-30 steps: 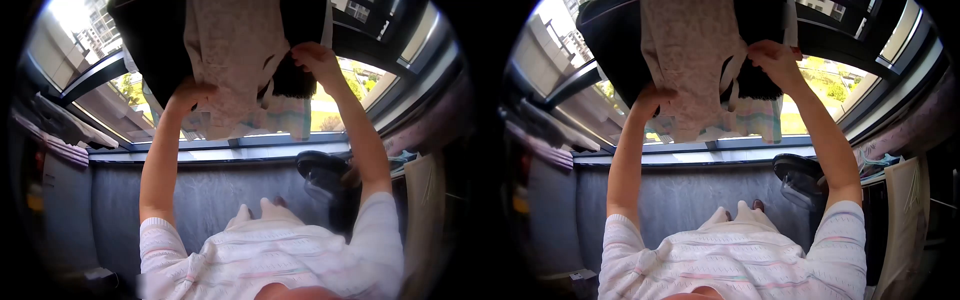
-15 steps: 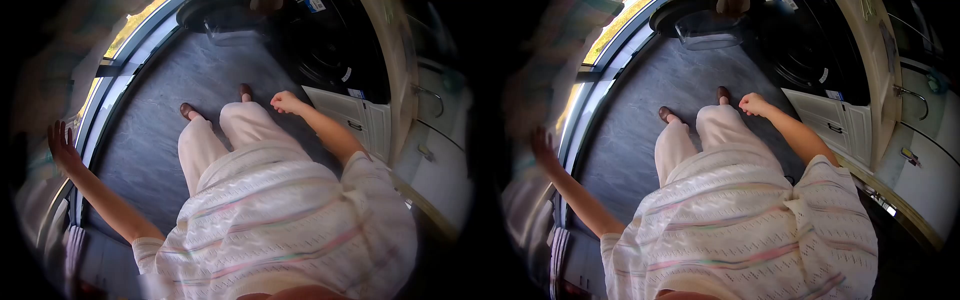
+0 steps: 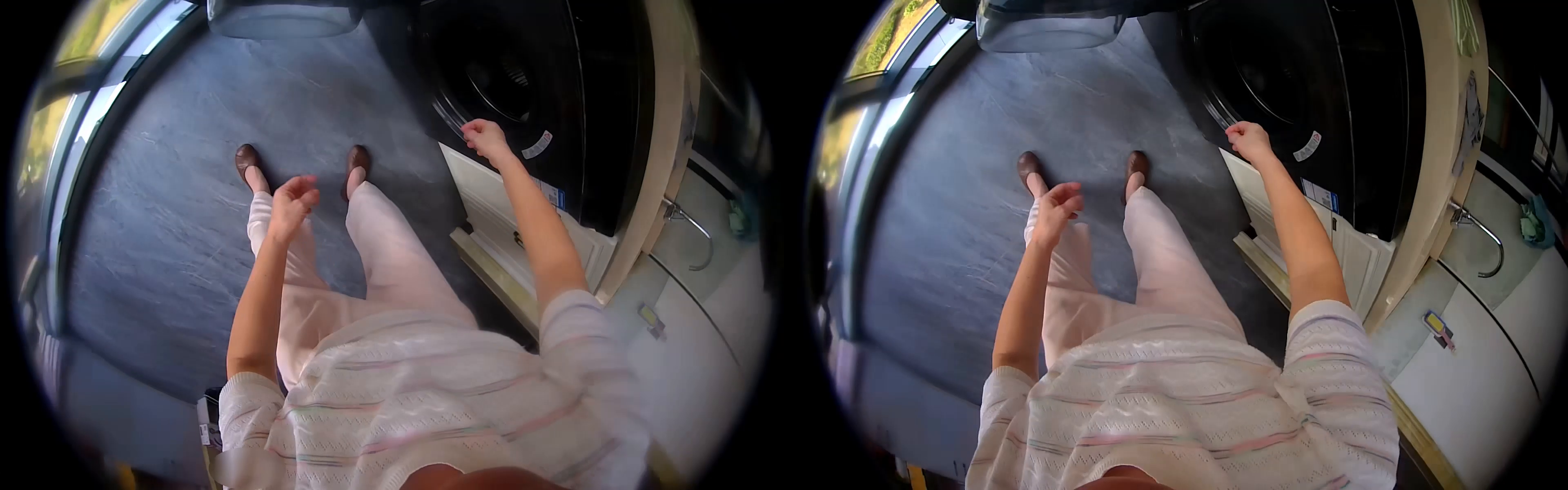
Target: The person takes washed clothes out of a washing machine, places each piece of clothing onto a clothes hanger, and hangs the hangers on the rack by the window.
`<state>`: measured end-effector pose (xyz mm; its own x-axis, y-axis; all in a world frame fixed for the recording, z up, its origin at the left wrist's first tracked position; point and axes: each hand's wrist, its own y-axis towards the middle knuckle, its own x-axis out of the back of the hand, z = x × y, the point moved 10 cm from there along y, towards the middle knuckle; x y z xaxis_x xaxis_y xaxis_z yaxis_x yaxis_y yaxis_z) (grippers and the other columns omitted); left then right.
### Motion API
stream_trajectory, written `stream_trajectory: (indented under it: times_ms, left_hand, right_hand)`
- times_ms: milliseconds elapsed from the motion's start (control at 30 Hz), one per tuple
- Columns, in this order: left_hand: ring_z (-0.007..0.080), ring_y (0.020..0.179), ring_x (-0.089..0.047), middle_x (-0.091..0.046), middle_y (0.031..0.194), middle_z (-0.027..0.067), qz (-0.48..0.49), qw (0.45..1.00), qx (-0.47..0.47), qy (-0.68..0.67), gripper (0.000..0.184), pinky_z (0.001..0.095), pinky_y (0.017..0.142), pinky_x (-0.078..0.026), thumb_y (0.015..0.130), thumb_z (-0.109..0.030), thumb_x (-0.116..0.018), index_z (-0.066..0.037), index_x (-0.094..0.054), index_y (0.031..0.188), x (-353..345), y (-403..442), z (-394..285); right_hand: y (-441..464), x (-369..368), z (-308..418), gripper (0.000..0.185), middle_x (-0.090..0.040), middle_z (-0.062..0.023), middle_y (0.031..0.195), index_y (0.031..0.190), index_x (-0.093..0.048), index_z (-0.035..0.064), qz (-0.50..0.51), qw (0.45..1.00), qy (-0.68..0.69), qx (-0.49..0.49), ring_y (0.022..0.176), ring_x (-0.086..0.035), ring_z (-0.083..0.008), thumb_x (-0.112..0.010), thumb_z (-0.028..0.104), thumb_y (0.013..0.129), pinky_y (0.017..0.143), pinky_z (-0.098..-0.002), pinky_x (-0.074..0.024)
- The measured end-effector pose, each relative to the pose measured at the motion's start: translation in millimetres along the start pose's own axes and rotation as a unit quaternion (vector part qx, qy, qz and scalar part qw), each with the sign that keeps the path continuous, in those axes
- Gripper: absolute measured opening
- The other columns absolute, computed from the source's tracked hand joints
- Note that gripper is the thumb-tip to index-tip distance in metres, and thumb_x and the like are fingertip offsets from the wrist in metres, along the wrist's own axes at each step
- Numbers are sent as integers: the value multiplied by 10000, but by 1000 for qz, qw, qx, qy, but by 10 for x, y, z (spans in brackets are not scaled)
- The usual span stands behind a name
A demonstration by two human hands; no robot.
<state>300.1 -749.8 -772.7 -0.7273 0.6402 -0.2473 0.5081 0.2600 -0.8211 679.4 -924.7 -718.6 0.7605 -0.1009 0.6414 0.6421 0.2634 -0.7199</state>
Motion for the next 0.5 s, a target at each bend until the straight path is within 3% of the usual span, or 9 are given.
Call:
stream_trajectory:
  times_ms: [67,133,200,267,333,433,500]
  left_hand:
    - [69,717,-518,-583,800,2,73,997,-22,-1,228,216,653,-430,754,-27,-581,-11,-585,982,-626,93,187]
    - [95,692,-542,-599,780,27,83,995,-4,47,232,236,653,-445,736,-45,-581,-24,-601,966,-921,298,637]
    - [107,650,-550,-598,740,34,95,991,6,98,235,245,630,-452,734,-62,-576,-30,-605,965,-1057,418,847]
    - [108,633,-551,-596,722,32,77,992,19,101,227,246,618,-453,740,-68,-568,-33,-607,961,-1063,553,1088]
    - [107,625,-551,-595,710,30,65,992,28,108,221,247,610,-455,745,-71,-562,-36,-609,959,-1056,658,1282]
    - [96,657,-546,-593,739,26,73,991,61,98,221,239,622,-450,762,-60,-553,-29,-598,976,-1076,726,1543]
    - [80,722,-534,-592,812,23,109,985,111,77,223,220,656,-439,787,-36,-547,-8,-576,1006,-1138,734,1727]
  right_hand:
    - [340,144,-169,155,-609,-37,684,874,-640,47,-42,999,18,-26,554,-550,-100,-572,112,751,542,-228,-446]
    - [796,173,-333,161,-602,-32,670,889,-639,55,-67,997,37,-17,535,-532,-90,-565,107,756,518,-227,-433]
    - [1260,210,-445,185,-631,-62,738,913,-640,66,-97,995,-8,-16,615,-582,-132,-558,120,755,588,-253,-460]
    - [1750,304,-553,243,-641,-107,890,971,-632,91,-138,988,-73,20,862,-602,-228,-556,169,754,768,-301,-452]
    - [2096,369,-453,362,-620,-82,887,1105,-552,81,-166,966,-160,117,749,-593,-180,-580,184,759,635,-278,-466]
    - [2504,470,-479,575,-540,-172,1130,1240,-430,83,-214,945,-240,58,1049,-511,-302,-614,266,727,877,-344,-401]
    - [2699,425,-471,593,-495,-214,1174,1289,-353,70,-221,950,-209,62,1121,-452,-338,-572,251,768,929,-370,-364]
